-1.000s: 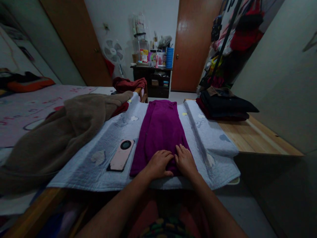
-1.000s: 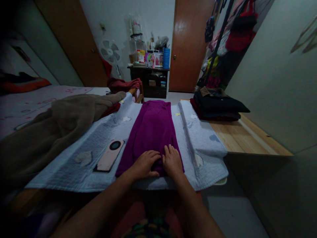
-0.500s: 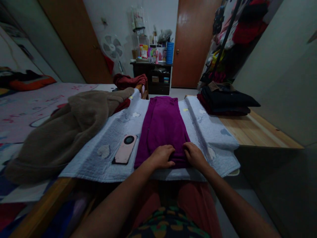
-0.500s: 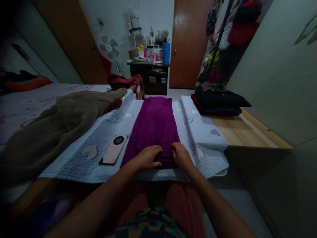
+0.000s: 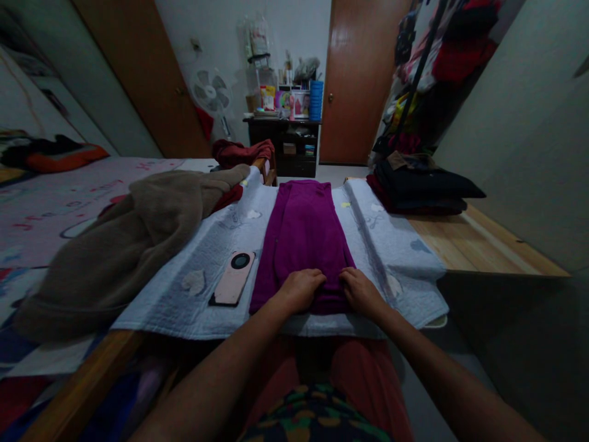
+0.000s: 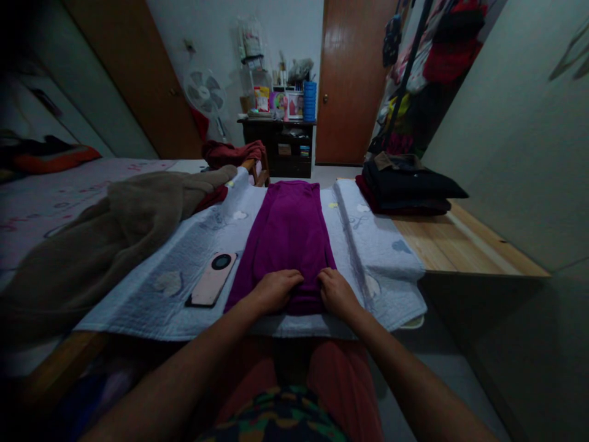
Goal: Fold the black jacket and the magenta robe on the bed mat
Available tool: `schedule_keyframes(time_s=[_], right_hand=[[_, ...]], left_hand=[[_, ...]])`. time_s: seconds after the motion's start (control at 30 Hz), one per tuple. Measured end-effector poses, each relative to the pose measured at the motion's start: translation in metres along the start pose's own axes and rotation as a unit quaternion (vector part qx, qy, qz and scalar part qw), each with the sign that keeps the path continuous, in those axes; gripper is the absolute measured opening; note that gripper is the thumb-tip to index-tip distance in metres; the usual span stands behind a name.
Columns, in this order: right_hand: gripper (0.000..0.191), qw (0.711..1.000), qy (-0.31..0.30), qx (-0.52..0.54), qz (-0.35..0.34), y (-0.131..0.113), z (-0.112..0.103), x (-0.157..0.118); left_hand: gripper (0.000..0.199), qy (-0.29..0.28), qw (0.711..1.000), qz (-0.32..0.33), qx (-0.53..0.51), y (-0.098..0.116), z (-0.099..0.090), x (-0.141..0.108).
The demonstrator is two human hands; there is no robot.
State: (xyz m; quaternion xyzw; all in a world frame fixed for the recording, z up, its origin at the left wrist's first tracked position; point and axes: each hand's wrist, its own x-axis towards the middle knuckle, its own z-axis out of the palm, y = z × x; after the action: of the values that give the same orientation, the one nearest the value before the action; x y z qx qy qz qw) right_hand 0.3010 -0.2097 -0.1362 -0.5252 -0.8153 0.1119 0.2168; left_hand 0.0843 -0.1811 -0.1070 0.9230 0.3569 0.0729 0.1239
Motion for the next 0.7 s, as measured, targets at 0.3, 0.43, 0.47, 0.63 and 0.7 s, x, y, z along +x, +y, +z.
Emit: schedule_keyframes(time_s=[0.3, 0.43, 0.47, 0.63, 0.7], right_hand=[[0.017, 0.964, 0.198, 0.125, 0.125, -0.013, -0.002, -0.004], [0.013, 0.967, 0.196, 0.107, 0.12, -0.026, 0.005, -0.009], [0.012, 0.977, 0.162, 0.091, 0.106, -0.03, 0.007, -0.008], [0.013, 0.993, 0.002, -0.039, 0.109, -0.05, 0.013, 0.013], [0.023, 0.987, -0.026, -0.077, 0.136, -0.058, 0.013, 0.024]], left_hand=[[0.034, 0.022, 0.976, -0.032, -0.215, -0.027, -0.003, 0.005], [0.03, 0.041, 0.874, -0.116, -0.469, -0.048, -0.003, 0.006], [0.032, 0.054, 0.835, -0.141, -0.53, -0.051, -0.002, 0.005], [0.05, 0.112, 0.671, -0.187, -0.709, -0.059, 0.005, -0.004], [0.053, 0.124, 0.649, -0.185, -0.728, -0.059, 0.007, -0.006]])
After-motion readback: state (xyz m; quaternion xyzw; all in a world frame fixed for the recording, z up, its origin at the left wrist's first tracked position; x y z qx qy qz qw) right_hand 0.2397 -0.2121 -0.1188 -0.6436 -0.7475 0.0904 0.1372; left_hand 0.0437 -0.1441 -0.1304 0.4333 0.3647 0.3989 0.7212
